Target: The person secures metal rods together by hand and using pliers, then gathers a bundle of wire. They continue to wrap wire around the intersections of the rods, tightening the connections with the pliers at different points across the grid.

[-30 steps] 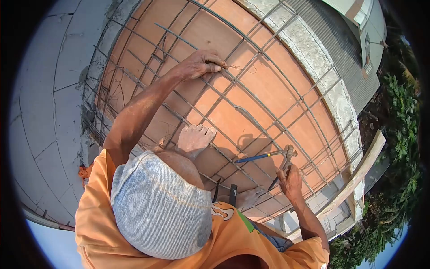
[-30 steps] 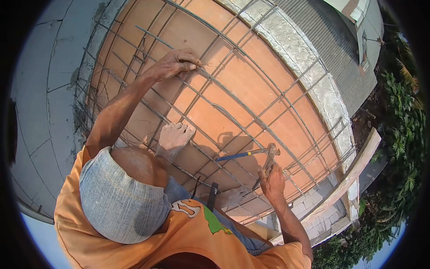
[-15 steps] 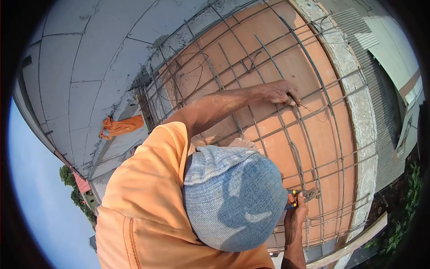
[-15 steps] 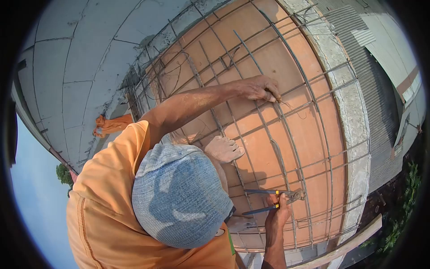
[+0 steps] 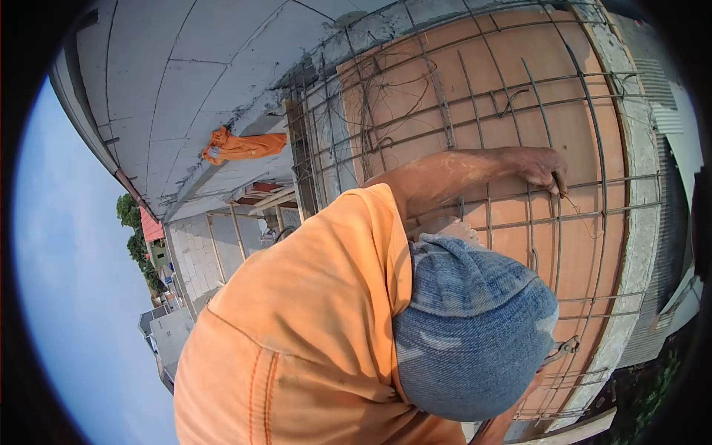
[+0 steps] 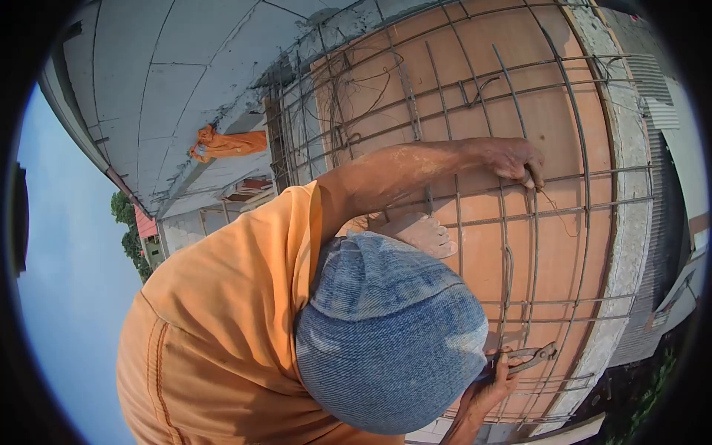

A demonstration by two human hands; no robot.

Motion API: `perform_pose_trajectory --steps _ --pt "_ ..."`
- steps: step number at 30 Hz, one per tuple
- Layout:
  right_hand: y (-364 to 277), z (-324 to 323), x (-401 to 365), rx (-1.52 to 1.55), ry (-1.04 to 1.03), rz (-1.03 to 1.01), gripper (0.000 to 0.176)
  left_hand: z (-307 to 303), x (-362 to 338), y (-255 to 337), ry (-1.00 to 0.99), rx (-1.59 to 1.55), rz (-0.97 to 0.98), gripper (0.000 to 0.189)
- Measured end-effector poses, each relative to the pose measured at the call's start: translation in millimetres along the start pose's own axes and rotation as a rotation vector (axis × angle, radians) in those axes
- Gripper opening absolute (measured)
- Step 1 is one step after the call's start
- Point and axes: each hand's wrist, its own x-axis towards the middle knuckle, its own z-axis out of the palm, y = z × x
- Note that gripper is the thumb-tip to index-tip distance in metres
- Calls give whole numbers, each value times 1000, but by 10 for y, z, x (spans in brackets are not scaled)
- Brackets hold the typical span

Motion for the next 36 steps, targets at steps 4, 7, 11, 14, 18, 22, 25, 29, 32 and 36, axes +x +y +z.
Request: perform_pose_trajectory --steps 4,7,11,14,18,22,25,29,32,36 --pt "-286 -281 181 -49 60 -34 24 0 -14 18 35 -25 18 29" --pt "-283 -255 203 -136 -255 90 15 -21 -15 -36 3 -155 89 27" --pt "-474 -211 541 -1005 -218 -97 11 -84 -12 261 -27 -61 -101 26" --pt "-683 -194 833 -1664 -139 -510 13 -77 15 233 -36 -30 -70 27" --pt "-944 115 1188 -2203 -102 -811 19 -106 -16 318 -47 -97 -164 27" --pt "-957 384 1510 -2347 -130 -966 24 -97 -8 230 -35 -114 -104 27" --pt "-991 548 1633 -2430 -148 -1056 29 -110 -2 223 -55 -79 -70 26" --pt "-1180 603 1672 -2458 -187 -1076 29 -110 0 253 -65 -50 -104 24" --pt "-1239 688 1656 -2478 -199 -1143 31 -110 -13 288 -60 -44 -102 24" --pt "-1199 843 1732 -2513 -264 -1187 32 -102 0 259 -58 -63 -120 23"
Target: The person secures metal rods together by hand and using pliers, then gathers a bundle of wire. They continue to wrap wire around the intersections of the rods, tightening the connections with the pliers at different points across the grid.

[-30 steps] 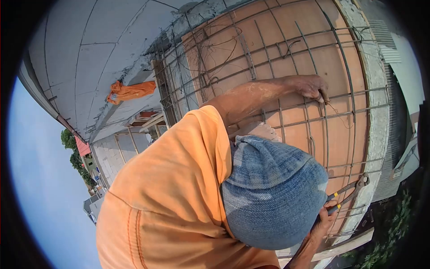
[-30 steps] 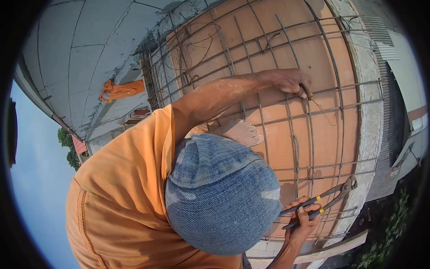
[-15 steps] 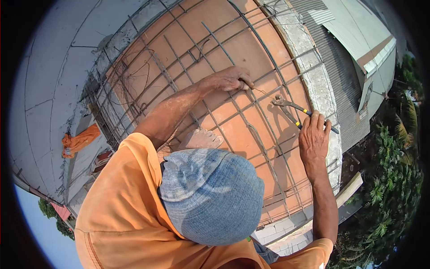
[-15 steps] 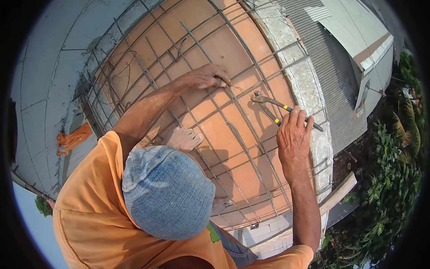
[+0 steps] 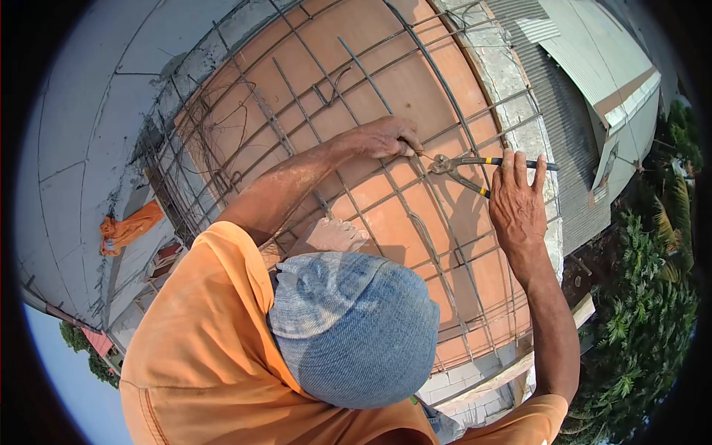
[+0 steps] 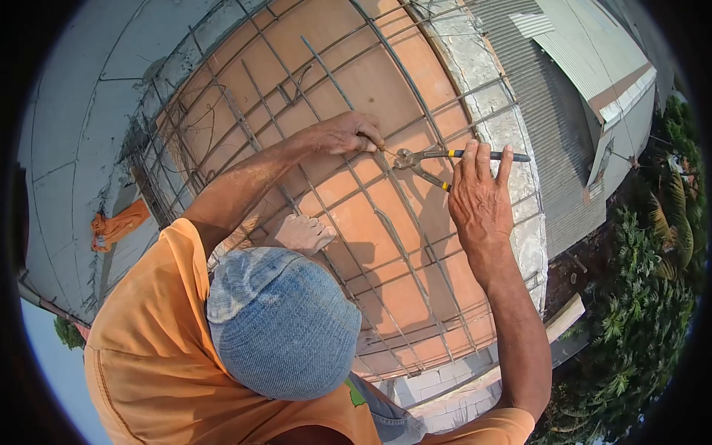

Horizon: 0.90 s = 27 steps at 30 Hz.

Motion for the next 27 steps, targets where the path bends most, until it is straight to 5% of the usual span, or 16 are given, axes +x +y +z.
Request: perform_pose_trajectory --steps 27 --pt "-8 110 254 -29 70 -55 41 36 -1 -88 27 -69 31 21"
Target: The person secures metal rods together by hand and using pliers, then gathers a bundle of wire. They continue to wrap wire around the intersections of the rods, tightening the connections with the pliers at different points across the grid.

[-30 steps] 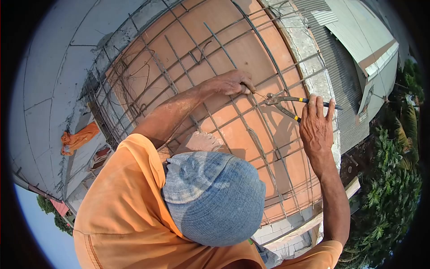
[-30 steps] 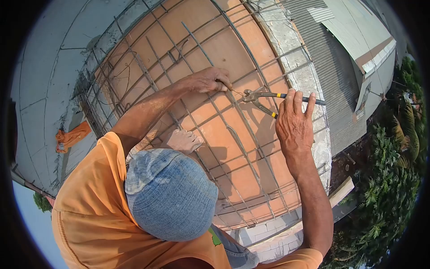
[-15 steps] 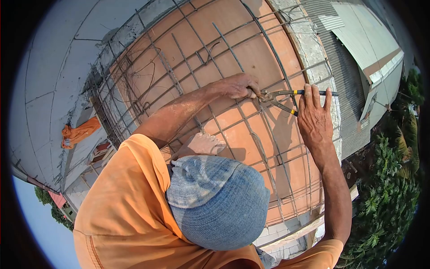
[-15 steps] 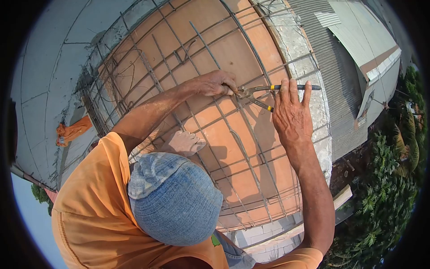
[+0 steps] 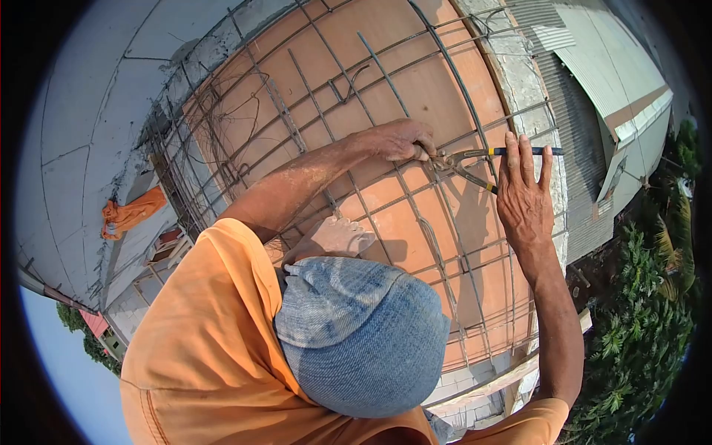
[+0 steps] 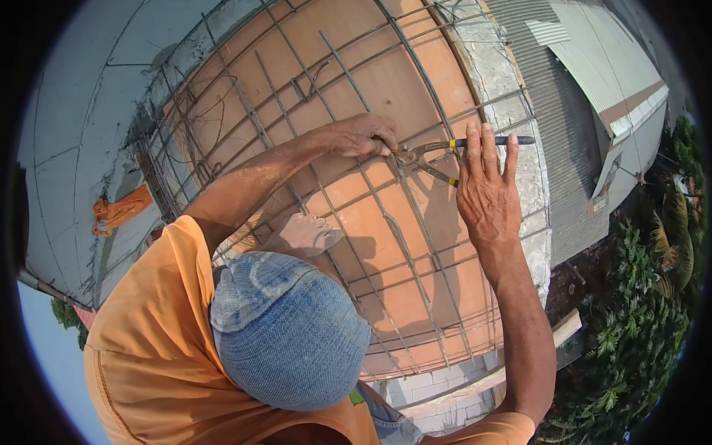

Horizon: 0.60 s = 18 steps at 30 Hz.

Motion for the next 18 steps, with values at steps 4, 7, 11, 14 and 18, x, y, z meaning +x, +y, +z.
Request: perform_pose_trajectory --steps 4,7,11,14,18 --pt "10 53 28 65 -6 36 41 -23 -3 28 -16 -14 7 19" --pt "25 89 9 134 33 40 42 -32 -5 47 -36 60 -10 17" --pt "29 93 4 95 58 31 41 -27 21 17 -32 74 -3 15" --pt "18 99 9 124 87 22 38 -28 -6 34 -30 60 -7 15" --pt "36 -30 25 130 47 9 24 -35 -3 30 -27 44 5 17"
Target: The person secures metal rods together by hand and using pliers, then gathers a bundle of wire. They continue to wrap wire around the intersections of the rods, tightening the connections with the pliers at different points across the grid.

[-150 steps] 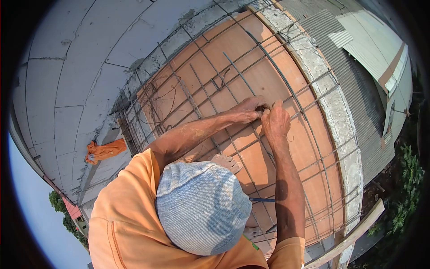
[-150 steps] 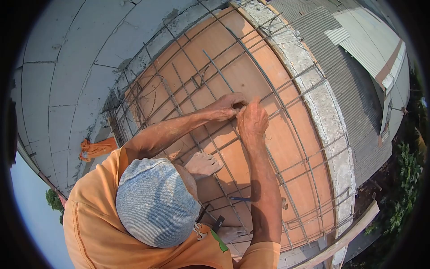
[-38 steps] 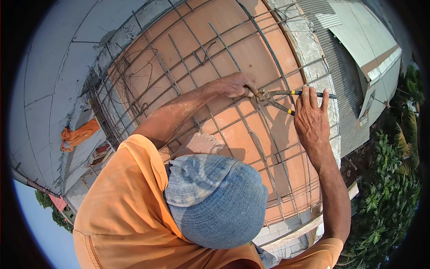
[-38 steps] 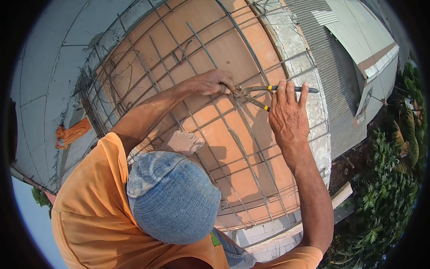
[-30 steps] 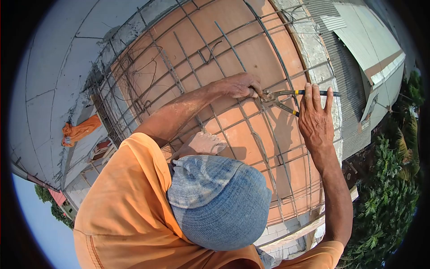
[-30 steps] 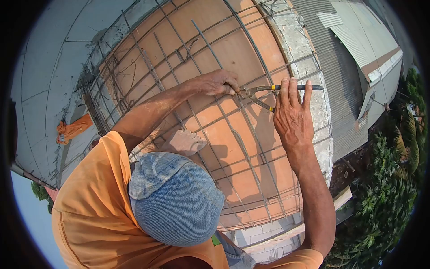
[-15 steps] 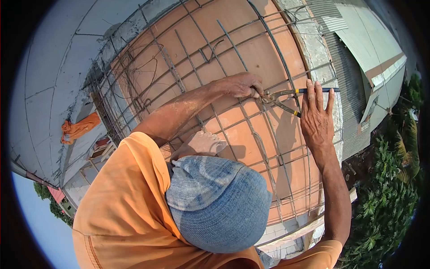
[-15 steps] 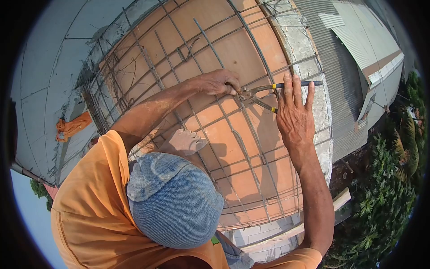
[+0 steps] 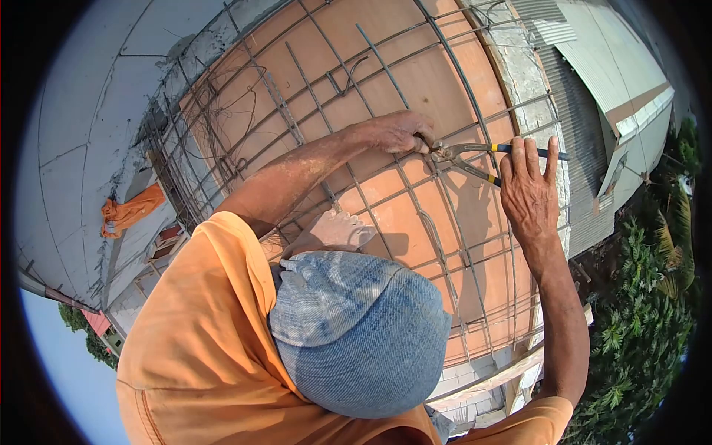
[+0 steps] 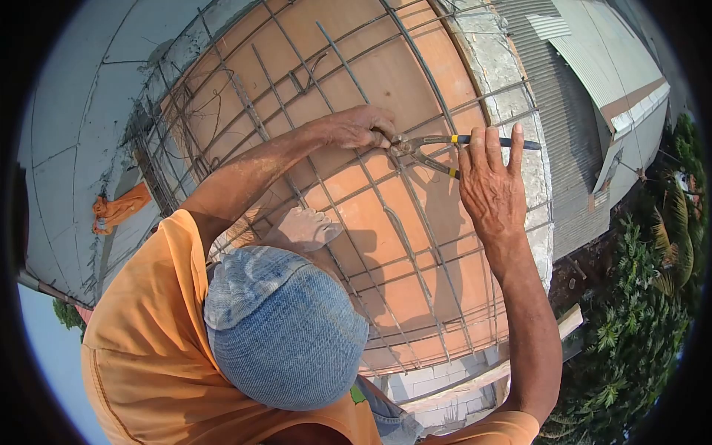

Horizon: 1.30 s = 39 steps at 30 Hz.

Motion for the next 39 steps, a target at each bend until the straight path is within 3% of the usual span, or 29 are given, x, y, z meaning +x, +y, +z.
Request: perform_pose_trajectory --steps 3,4,5,7,8,11,23,27,35,36,39 --pt "-7 -66 -11 131 -127 17 16 12 6 -7 5 0 6 17" --pt "9 -216 37 190 -311 20 19 5 -2 4 4 -1 4 17" --pt "-9 -181 12 192 -312 19 19 -1 -7 11 3 -10 -10 17" --pt "-61 -83 -71 -53 -33 -39 24 8 -14 5 1 -23 -24 17" --pt "-70 -52 -91 -94 6 -48 29 16 -18 5 6 -23 -9 17" --pt "-87 23 -93 -211 -17 -52 31 24 10 -12 13 -28 9 18" --pt "-59 27 -80 -58 -10 -41 26 29 7 -38 3 -16 18 18" --pt "-41 -30 -53 -62 56 -77 13 19 -5 -11 -7 23 -19 18" --pt "-95 -146 -25 18 -35 -64 4 34 0 -73 16 -9 56 17" --pt "-100 -259 7 77 -178 -70 9 30 -16 -59 19 2 65 17" --pt "-132 -239 -20 242 -293 -18 15 15 -40 -23 3 19 33 19"
